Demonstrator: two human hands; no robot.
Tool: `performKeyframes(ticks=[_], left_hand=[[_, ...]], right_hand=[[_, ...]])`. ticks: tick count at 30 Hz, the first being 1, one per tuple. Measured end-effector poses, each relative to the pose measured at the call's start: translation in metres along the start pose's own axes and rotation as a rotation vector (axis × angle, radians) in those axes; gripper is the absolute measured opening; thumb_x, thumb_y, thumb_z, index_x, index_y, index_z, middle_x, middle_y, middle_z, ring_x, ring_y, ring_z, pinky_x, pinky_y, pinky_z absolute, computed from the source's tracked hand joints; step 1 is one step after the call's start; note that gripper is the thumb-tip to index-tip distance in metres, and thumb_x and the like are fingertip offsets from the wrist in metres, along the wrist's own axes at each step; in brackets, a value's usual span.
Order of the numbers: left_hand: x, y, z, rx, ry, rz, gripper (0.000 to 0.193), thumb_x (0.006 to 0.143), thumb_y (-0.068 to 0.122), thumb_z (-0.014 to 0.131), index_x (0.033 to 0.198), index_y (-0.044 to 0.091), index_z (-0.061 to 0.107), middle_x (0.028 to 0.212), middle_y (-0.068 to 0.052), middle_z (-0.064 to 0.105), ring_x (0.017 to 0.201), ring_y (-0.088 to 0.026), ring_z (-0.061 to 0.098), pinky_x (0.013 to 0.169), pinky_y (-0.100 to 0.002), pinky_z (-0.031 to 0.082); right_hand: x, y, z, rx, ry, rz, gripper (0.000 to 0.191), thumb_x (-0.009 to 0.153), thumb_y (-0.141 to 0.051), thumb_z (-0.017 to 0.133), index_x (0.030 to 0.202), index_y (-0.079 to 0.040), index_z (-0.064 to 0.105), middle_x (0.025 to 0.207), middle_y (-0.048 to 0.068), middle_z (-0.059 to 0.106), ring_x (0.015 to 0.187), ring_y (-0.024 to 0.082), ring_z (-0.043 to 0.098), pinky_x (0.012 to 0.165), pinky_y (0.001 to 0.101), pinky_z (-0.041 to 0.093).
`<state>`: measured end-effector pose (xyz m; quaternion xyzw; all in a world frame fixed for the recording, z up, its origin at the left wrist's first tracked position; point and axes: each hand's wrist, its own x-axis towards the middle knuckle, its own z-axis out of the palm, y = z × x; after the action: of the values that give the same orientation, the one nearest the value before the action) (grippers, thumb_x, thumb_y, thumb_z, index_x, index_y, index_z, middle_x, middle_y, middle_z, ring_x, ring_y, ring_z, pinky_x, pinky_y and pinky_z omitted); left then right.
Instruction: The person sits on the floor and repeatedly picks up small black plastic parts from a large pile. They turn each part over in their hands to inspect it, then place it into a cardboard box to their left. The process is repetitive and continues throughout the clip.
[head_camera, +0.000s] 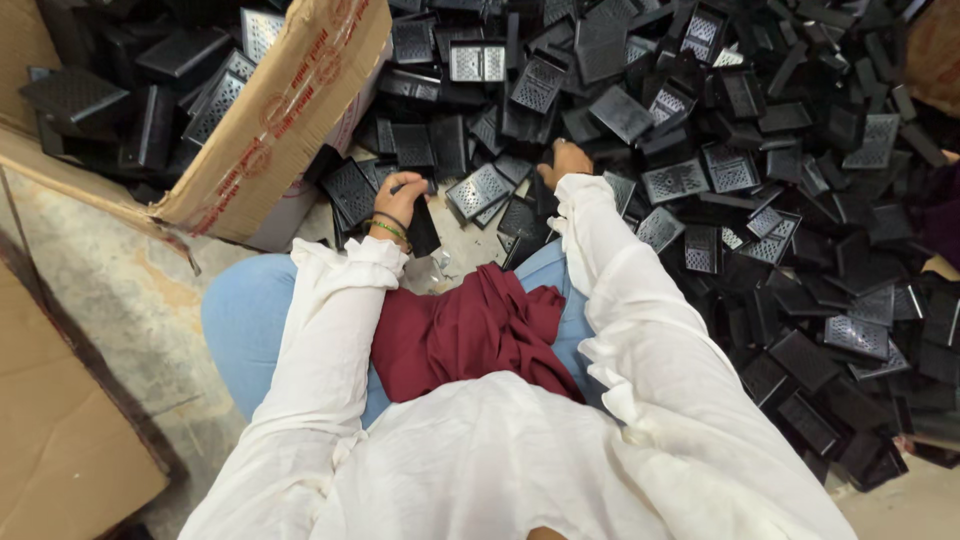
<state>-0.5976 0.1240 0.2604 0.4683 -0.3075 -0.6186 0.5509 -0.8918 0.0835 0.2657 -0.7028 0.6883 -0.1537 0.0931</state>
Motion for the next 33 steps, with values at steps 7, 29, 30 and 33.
performKeyframes(ticks=[7, 29, 30, 33], left_hand=[[0.004, -0.013, -0.005, 0.049, -0.045, -0.02, 0.015, 0.088, 0.007, 0.075, 0.1, 0.004, 0.067, 0.089, -0.006, 0.072, 0.073, -0.015, 0.068, 0.067, -0.028, 0.056], [-0.011, 0.017, 0.015, 0.269, -0.147, 0.263, 0.037, 0.099, 0.038, 0.072, 0.103, 0.001, 0.074, 0.092, 0.0, 0.071, 0.082, -0.01, 0.061, 0.073, -0.026, 0.051], [-0.013, 0.019, 0.018, 0.233, -0.142, 0.211, 0.045, 0.1, 0.045, 0.07, 0.106, 0.001, 0.074, 0.094, 0.0, 0.07, 0.081, -0.01, 0.06, 0.07, -0.027, 0.05], [-0.017, 0.033, 0.018, -0.201, -0.088, -0.05, 0.08, 0.094, 0.074, 0.039, 0.116, 0.004, 0.071, 0.097, -0.006, 0.075, 0.084, -0.016, 0.07, 0.078, -0.027, 0.058]], right_hand=[[-0.009, 0.008, 0.002, 0.201, 0.044, -0.153, 0.022, 0.086, -0.018, 0.081, 0.106, -0.009, 0.075, 0.098, 0.016, 0.075, 0.093, 0.037, 0.072, 0.083, 0.0458, 0.057], [-0.085, -0.138, 0.017, 0.669, 0.16, -0.257, 0.054, 0.079, -0.025, 0.094, 0.115, 0.003, 0.065, 0.109, 0.017, 0.071, 0.102, 0.026, 0.068, 0.089, 0.0371, 0.055], [-0.085, -0.138, 0.019, 0.817, 0.113, -0.22, 0.052, 0.081, -0.023, 0.091, 0.117, 0.002, 0.063, 0.108, 0.014, 0.07, 0.101, 0.022, 0.068, 0.088, 0.034, 0.056], [-0.088, -0.14, 0.025, 1.187, -0.041, -0.093, 0.047, 0.086, -0.017, 0.084, 0.122, 0.0, 0.059, 0.106, 0.008, 0.069, 0.094, 0.013, 0.066, 0.078, 0.0275, 0.055]])
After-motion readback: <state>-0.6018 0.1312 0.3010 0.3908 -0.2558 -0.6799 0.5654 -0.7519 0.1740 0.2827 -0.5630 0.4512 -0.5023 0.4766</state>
